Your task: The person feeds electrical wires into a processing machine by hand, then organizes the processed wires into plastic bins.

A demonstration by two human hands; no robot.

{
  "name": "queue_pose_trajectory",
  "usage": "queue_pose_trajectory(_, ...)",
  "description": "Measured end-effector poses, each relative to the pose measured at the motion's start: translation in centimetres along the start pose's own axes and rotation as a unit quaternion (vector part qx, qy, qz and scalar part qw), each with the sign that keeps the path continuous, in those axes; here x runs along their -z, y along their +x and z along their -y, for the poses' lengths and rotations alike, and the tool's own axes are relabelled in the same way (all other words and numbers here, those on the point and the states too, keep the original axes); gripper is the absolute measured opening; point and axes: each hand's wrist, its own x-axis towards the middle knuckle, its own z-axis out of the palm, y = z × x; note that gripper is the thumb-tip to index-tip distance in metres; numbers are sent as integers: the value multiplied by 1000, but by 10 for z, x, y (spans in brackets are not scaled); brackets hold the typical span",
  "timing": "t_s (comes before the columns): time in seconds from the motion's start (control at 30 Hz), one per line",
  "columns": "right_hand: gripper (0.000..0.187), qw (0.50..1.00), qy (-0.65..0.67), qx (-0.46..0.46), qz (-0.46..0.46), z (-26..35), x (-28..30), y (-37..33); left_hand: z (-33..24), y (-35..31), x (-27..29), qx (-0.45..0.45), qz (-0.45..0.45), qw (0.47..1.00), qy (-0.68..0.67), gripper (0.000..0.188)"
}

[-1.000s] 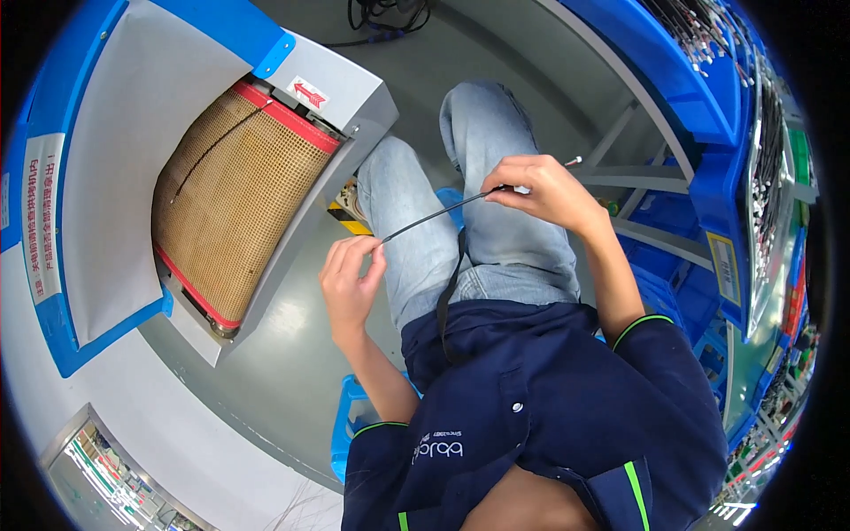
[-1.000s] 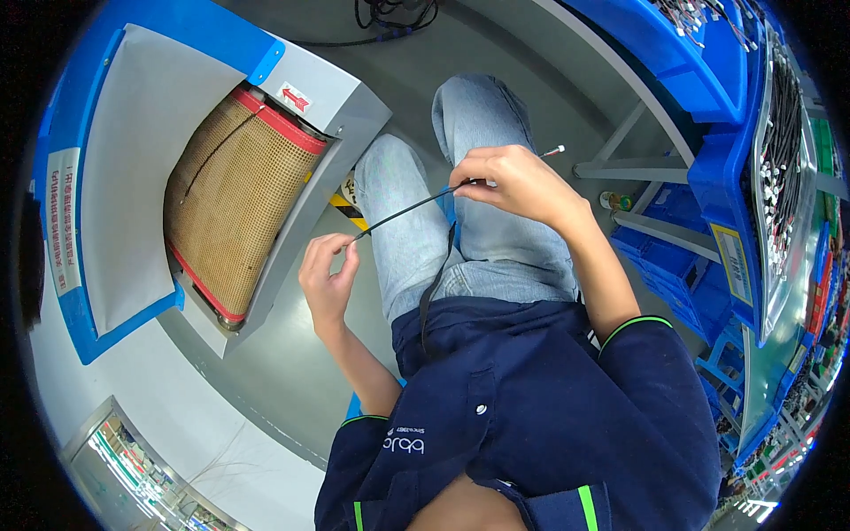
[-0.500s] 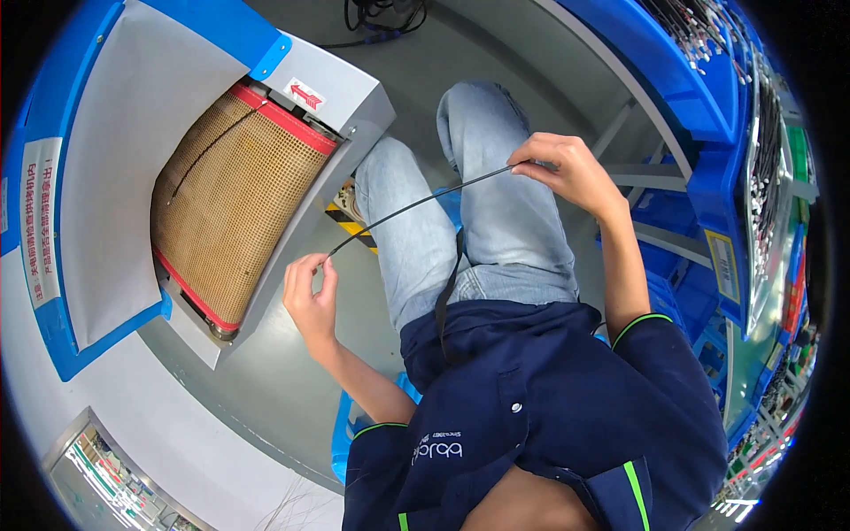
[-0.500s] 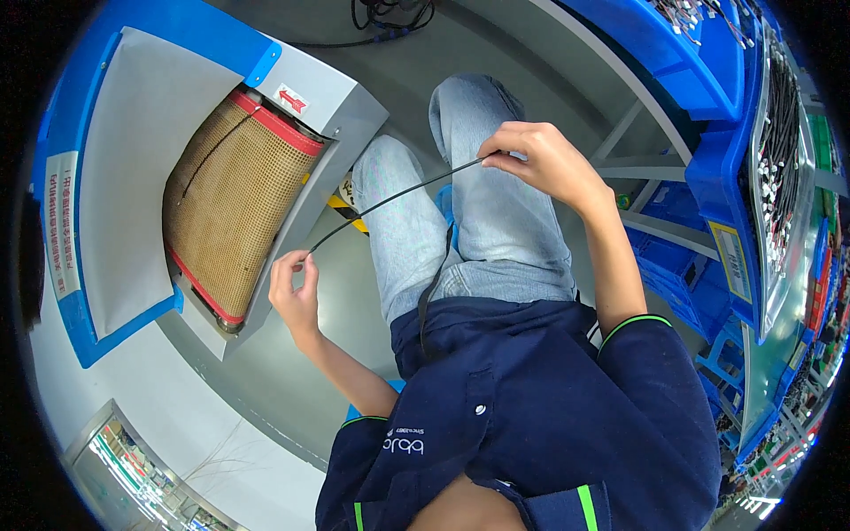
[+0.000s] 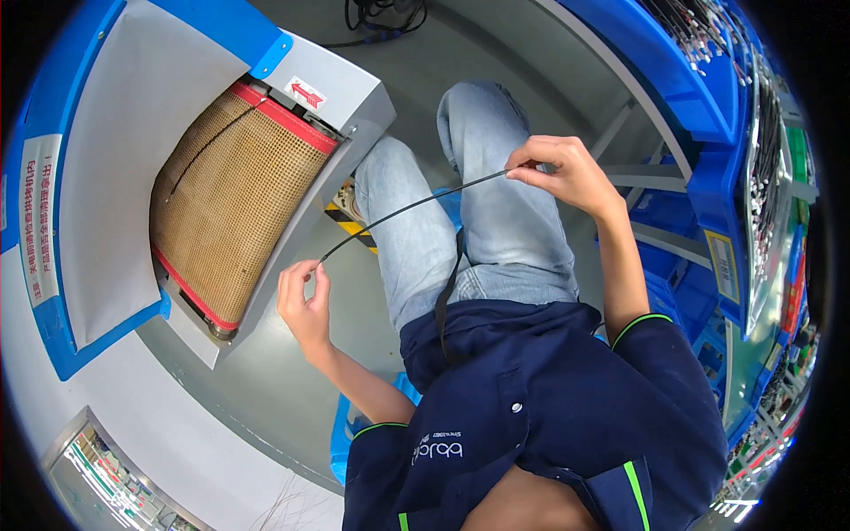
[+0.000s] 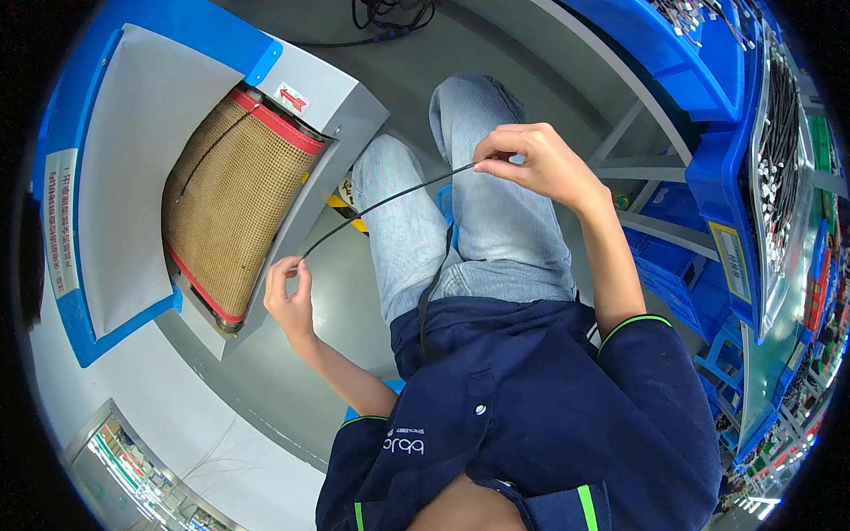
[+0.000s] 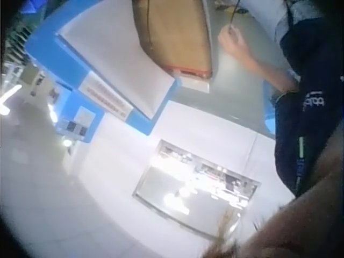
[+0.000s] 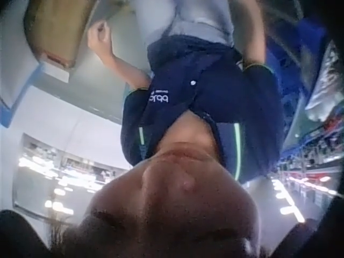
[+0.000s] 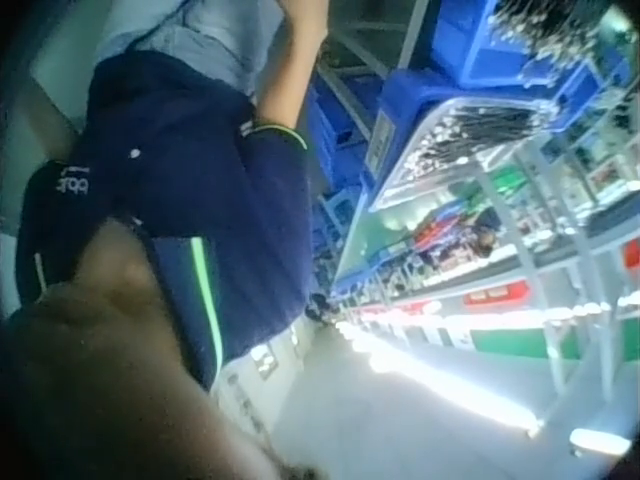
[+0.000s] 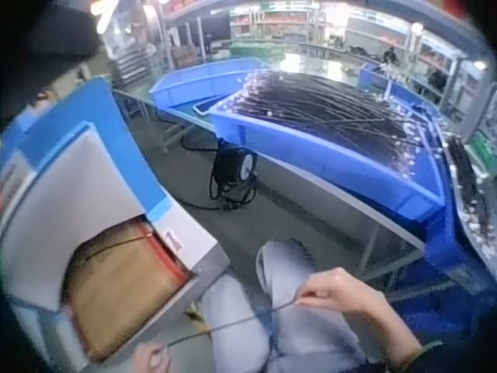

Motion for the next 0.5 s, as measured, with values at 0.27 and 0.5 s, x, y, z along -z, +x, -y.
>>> queue_pose_trajectory(0.27, 5, 999, -14, 48, 8, 3, -2, -3, 0, -1, 6, -3, -3, 1000, -1, 13)
queue_pose_trajectory(0.5, 5, 999, -22, 42, 3, 9, -5, -3, 3, -3, 9, 2, 0, 1000, -5, 13)
